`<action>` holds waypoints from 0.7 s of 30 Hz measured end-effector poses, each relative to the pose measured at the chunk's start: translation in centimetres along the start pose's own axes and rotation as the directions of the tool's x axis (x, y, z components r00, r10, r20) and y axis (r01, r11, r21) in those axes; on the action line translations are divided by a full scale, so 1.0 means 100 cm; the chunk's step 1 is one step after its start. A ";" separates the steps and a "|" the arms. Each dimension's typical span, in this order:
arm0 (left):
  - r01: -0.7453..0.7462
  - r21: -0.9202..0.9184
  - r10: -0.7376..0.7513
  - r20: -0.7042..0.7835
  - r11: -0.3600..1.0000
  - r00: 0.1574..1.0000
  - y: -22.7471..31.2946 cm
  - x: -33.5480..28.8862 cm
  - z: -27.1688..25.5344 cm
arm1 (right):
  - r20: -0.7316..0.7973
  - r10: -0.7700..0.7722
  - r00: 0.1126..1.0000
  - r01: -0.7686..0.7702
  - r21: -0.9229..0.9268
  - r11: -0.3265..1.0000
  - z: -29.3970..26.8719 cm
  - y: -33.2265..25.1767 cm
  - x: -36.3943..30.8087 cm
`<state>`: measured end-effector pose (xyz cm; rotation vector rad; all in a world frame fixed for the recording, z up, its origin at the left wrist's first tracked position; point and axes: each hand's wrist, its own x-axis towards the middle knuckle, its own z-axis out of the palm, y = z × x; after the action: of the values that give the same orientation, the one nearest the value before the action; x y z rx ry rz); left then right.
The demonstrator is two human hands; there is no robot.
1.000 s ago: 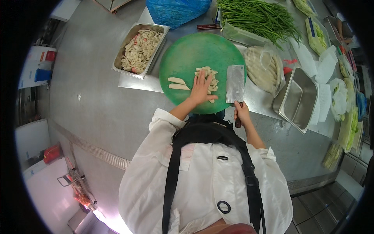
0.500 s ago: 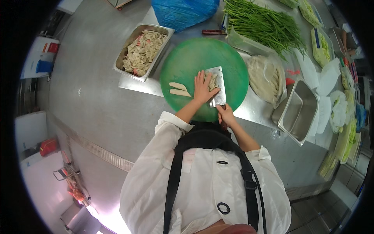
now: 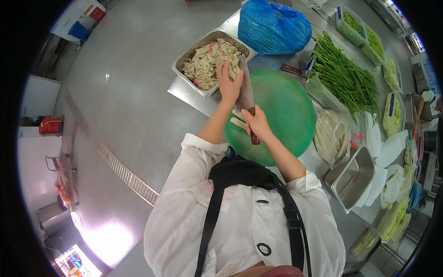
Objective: The person slices long white root vegetables into thin diagonal pieces on a green cutting board using a cleaver. The sliced pieces are periodically swept into a metal tray. The person repeats this process with multiple vegetables.
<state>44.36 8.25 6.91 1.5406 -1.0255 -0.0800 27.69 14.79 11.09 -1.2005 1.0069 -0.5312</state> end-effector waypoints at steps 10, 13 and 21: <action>0.000 0.199 0.005 -0.025 0.980 1.000 -0.067 0.073 -0.039 | -0.132 0.077 0.988 -0.053 0.179 0.982 -0.020 -0.027 0.003; -0.151 0.027 0.123 0.453 0.988 0.883 -0.038 0.007 -0.039 | -0.225 0.082 0.971 -0.050 0.146 0.988 -0.058 -0.001 -0.024; -0.587 0.182 0.082 0.915 0.789 0.394 -0.034 -0.118 -0.053 | -0.339 0.178 0.924 -0.188 0.003 0.982 -0.117 0.072 -0.107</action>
<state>42.10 19.40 -0.15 1.6840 -2.3897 -0.3854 11.36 19.62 7.84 -1.0456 1.4102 -0.5874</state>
